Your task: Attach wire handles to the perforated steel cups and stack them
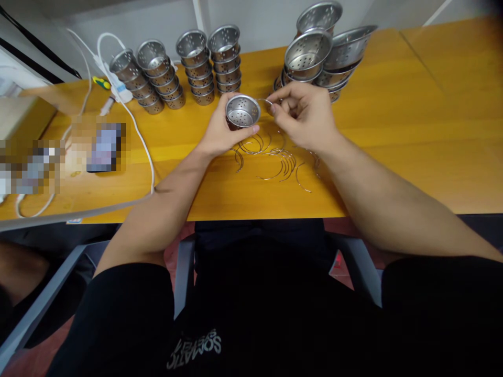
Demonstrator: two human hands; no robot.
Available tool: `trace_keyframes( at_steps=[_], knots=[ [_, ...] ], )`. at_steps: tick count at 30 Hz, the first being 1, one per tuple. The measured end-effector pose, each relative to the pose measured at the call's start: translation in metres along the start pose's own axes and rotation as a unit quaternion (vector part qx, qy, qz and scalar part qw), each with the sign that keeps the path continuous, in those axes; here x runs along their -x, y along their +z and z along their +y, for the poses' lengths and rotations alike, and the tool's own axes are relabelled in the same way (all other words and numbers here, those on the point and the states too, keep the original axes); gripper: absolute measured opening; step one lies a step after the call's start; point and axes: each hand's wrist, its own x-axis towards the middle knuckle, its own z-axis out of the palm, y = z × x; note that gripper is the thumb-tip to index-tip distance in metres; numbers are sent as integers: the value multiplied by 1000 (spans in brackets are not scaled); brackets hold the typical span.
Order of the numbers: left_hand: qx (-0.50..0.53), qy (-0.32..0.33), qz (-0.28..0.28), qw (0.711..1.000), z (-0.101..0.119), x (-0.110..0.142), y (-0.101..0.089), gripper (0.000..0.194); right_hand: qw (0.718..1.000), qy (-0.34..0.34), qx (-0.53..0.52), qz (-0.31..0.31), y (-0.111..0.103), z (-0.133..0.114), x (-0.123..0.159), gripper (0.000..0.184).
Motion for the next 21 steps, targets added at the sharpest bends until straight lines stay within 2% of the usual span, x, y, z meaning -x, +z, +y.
trace_keyframes(
  at_steps=[3,6,15,21],
  knots=[
    [9,44,-2,999,-19,-4,3,105,997,-30,-49,57,7,10,-4,69],
    [17,48,-7,999,-26,-6,4,101,994,-49,-80,56,9,8,-5,62],
    [21,38,25,999,-16,-3,3,103,994,-14,-93,59,6,-4,-2,55],
    [28,21,-10,999,-2,0,6,105,993,-30,-106,54,10,3,-4,47]
  ],
)
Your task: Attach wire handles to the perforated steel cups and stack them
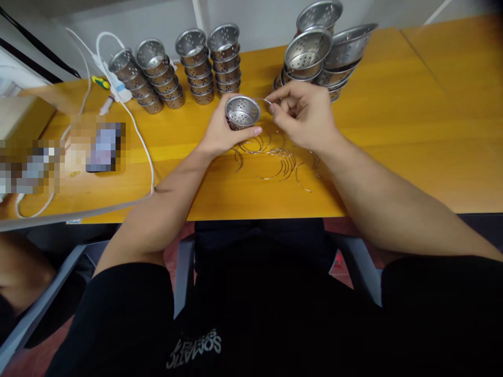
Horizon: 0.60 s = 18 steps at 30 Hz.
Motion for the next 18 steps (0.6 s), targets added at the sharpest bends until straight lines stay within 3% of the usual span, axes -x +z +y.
trace_keyframes(
  at_steps=[8,11,18],
  knots=[
    [-7,79,-15,997,-13,5,18,116,1000,13,13,20,11,-3,0,30],
    [-27,79,-18,996,-9,9,21,114,999,17,35,33,13,-1,-2,24],
    [-46,54,-14,997,7,11,23,117,996,59,55,47,18,-6,0,29]
  ],
)
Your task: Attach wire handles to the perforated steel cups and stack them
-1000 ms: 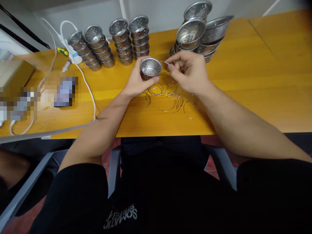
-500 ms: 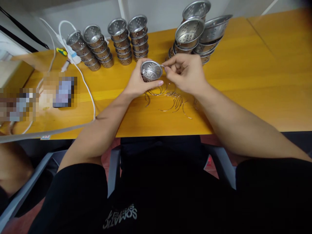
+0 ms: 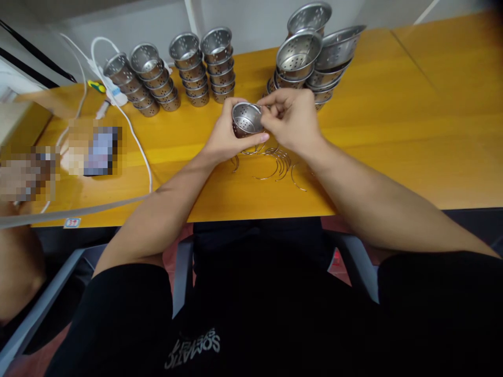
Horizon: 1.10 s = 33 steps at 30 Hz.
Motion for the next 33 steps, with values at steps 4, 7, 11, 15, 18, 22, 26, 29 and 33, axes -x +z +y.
trace_keyframes(
  at_steps=[4,7,11,15,18,22,26,29,33],
  knots=[
    [-5,-27,10,1000,13,-2,-4,114,1000,-8,3,2,5,-3,-1,28],
    [8,-36,-7,999,20,-3,-9,107,998,-15,-48,-28,-1,-11,-1,35],
    [75,-59,-30,995,21,-2,-14,101,980,-10,-126,-151,-21,-22,-1,59],
    [100,-60,-54,992,24,-2,-14,110,973,-1,-148,-179,-29,-23,0,69],
    [81,-50,-51,994,28,-3,-11,111,972,-10,-178,-151,-23,-20,0,71],
    [50,-36,-43,997,28,-4,-8,96,974,2,-189,-125,-16,-19,1,71],
    [42,-9,-49,998,25,-3,-8,91,976,22,-186,-114,-14,-18,1,70],
    [41,-17,-46,998,24,-3,-8,91,974,28,-191,-118,-13,-18,1,71],
    [37,-31,-37,998,25,-4,-10,89,971,38,-200,-126,-12,-22,3,72]
  ],
)
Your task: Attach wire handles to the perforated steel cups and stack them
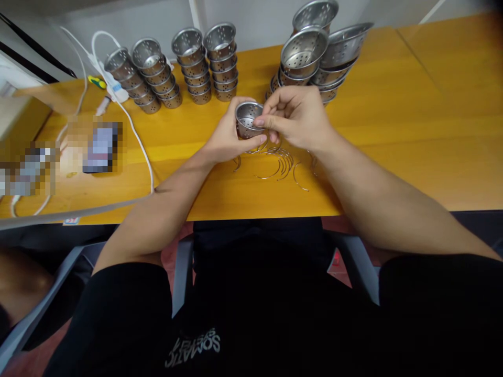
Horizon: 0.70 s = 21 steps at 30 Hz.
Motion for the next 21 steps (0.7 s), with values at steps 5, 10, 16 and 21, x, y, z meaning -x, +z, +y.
trace_keyframes(
  at_steps=[5,10,16,21],
  knots=[
    [19,16,-12,1000,2,1,-1,97,999,-13,30,10,2,2,3,71],
    [2,-3,29,1000,-12,-2,2,101,990,-95,81,59,-8,5,0,61],
    [-11,10,49,999,-23,-3,-3,105,971,-133,197,36,-18,-2,3,30],
    [-26,17,30,999,-15,-5,-1,104,957,-153,246,5,-20,4,3,15]
  ],
)
